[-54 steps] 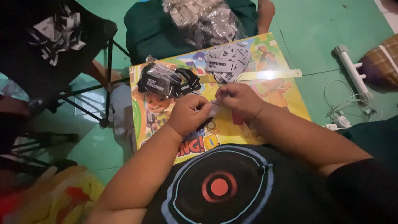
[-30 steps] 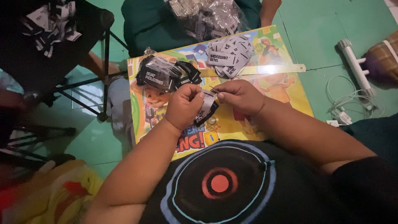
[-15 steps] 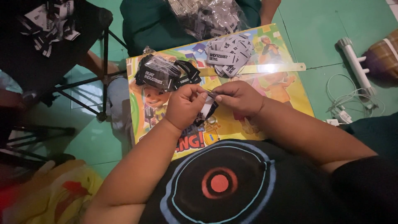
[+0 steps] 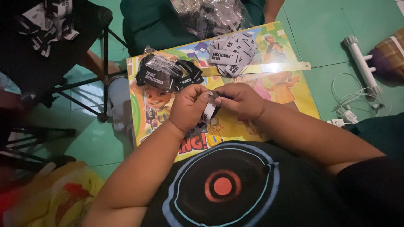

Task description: The person repeatedly picks up small rectangular tags from a table and folds them in half by hand. The tags are handled one at a time and placed back on the table after folding.

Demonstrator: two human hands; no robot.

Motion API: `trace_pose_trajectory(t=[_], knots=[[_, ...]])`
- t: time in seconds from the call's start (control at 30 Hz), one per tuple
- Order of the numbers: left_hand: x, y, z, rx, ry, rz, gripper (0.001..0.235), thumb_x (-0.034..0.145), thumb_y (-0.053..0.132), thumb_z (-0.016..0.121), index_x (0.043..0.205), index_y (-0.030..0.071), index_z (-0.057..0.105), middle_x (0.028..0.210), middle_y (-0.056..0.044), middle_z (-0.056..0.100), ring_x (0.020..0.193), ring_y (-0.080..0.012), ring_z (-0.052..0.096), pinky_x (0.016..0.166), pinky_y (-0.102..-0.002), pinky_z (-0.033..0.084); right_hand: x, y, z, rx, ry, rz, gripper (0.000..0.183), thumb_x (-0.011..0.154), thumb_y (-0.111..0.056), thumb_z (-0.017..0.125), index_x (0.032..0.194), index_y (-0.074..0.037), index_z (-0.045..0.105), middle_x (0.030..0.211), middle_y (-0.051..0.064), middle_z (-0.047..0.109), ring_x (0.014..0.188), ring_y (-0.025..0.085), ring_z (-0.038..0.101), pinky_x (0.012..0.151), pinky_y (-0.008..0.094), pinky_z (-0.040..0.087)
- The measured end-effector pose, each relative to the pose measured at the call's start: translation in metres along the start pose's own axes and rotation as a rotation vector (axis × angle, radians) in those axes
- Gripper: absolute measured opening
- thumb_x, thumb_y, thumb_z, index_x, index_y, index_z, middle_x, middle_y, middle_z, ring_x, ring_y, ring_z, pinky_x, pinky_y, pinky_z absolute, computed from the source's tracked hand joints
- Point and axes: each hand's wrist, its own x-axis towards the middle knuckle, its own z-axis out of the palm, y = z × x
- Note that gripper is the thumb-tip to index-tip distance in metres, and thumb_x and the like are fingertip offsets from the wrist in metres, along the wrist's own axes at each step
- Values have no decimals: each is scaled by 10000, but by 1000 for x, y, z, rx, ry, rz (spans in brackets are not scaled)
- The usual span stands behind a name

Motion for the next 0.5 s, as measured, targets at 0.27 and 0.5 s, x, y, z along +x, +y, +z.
trace_pose_trajectory(t=[0.27,0.5], knots=[[-4,10,1,-21,-37,-30,133,894,153,553,913,30,596,688,-55,616,642,-87,520,611,-218,446,-1,-1,3,2,20,-8,205,848,-153,587,974,-18,676,793,178,639,791,294,625,741,421,500],[-2,9,0,-39,-52,-43,135,897,161,560,916,33,601,707,-72,638,663,-82,536,627,-223,464,0,10,1,-59,3,-50,190,861,-126,583,977,-8,677,792,197,638,766,328,632,706,424,509]])
